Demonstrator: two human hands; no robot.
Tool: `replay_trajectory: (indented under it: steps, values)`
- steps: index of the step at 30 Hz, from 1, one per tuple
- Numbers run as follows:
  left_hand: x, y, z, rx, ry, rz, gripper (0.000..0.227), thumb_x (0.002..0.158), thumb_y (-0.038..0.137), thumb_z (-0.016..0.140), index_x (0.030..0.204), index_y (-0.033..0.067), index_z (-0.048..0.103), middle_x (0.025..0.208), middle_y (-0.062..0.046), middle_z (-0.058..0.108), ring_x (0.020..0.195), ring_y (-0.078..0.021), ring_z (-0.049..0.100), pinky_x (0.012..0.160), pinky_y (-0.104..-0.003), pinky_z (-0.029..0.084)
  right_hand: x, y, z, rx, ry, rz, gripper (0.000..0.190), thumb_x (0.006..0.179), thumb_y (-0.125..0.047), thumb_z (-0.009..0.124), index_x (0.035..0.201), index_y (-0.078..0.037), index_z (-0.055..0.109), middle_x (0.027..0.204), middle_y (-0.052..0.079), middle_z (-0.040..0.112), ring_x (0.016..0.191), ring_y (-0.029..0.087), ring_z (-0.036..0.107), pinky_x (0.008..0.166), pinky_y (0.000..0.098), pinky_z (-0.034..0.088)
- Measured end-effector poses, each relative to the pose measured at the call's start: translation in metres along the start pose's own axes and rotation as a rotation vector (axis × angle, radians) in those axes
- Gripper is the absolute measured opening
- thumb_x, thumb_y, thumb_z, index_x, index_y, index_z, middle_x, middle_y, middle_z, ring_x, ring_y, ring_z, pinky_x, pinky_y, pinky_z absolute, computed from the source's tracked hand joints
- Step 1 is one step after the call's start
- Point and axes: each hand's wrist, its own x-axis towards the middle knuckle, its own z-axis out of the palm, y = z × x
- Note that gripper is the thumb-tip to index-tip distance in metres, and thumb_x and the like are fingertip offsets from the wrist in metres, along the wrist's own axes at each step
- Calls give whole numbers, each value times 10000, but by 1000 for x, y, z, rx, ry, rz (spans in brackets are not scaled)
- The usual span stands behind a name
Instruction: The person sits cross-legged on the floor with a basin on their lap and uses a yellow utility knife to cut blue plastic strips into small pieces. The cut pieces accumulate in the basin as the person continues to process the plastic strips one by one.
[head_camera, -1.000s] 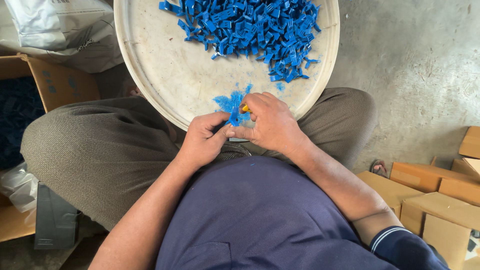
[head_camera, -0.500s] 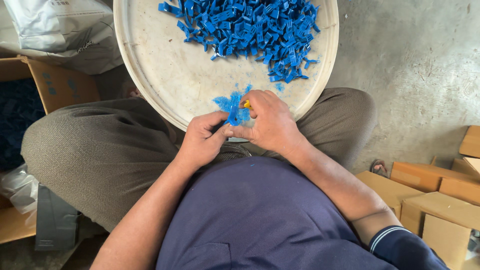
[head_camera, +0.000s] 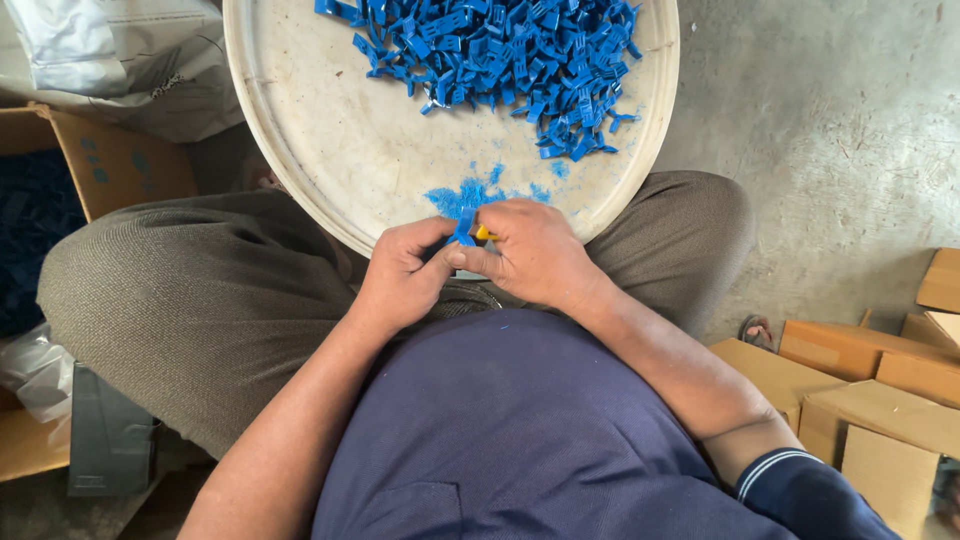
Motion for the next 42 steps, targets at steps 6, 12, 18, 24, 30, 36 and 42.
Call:
replay_trajectory:
  steps: [6, 12, 18, 24, 30, 36, 42]
  values:
    - [0, 2, 1, -9, 8, -13, 153, 949, 23, 656, 1086, 5, 723, 810, -32, 698, 764, -58, 589, 690, -245, 499, -1, -6, -7, -51, 173, -17, 604, 827, -639, 740, 953, -59, 630, 796, 85, 571, 764, 307, 557, 687, 433, 470]
    - [0, 0, 0, -2, 7, 44, 157, 947, 9, 655, 1094, -1, 710, 853, -33, 716, 805, -59, 614, 727, -248, 516, -1, -8, -5, -111, 204, -59, 570, 875, -631, 742, 944, -81, 609, 877, 78, 598, 851, 318, 574, 737, 436, 482]
    - [1, 2, 1, -21, 1, 33, 141, 952, 17, 653, 1080, 3, 709, 855, -29, 726, 813, -57, 638, 738, -245, 528, 0, -11, -7, -59, 191, 0, 602, 813, -622, 759, 952, -54, 617, 824, 101, 591, 792, 333, 570, 713, 455, 484]
    - [0, 2, 0, 43, 17, 16, 137, 942, 20, 668, 1068, 3, 719, 802, -40, 694, 759, -68, 584, 688, -253, 496, 0, -12, -7, -118, 180, 1, 580, 837, -607, 765, 908, -58, 593, 854, 114, 609, 839, 360, 584, 726, 467, 484]
    - [0, 1, 0, 39, 18, 40, 140, 938, 26, 676, 1073, 4, 707, 807, -30, 686, 761, -54, 567, 689, -245, 486, -3, -13, -3, -123, 190, -54, 520, 901, -570, 743, 962, -70, 615, 914, 109, 624, 904, 361, 599, 765, 469, 493]
    - [1, 2, 0, 5, 21, 77, 155, 947, 25, 661, 1095, 5, 703, 844, -22, 704, 805, -42, 584, 730, -238, 503, 0, -14, -4, -93, 185, 17, 571, 830, -593, 755, 938, -49, 616, 832, 117, 590, 815, 358, 564, 721, 477, 477]
    - [0, 3, 2, -15, 29, 49, 151, 950, 34, 671, 1094, 6, 704, 839, -11, 702, 793, -40, 577, 719, -235, 500, 1, -14, -4, -159, 202, -37, 582, 865, -604, 745, 941, -46, 596, 885, 125, 598, 846, 362, 561, 737, 477, 473]
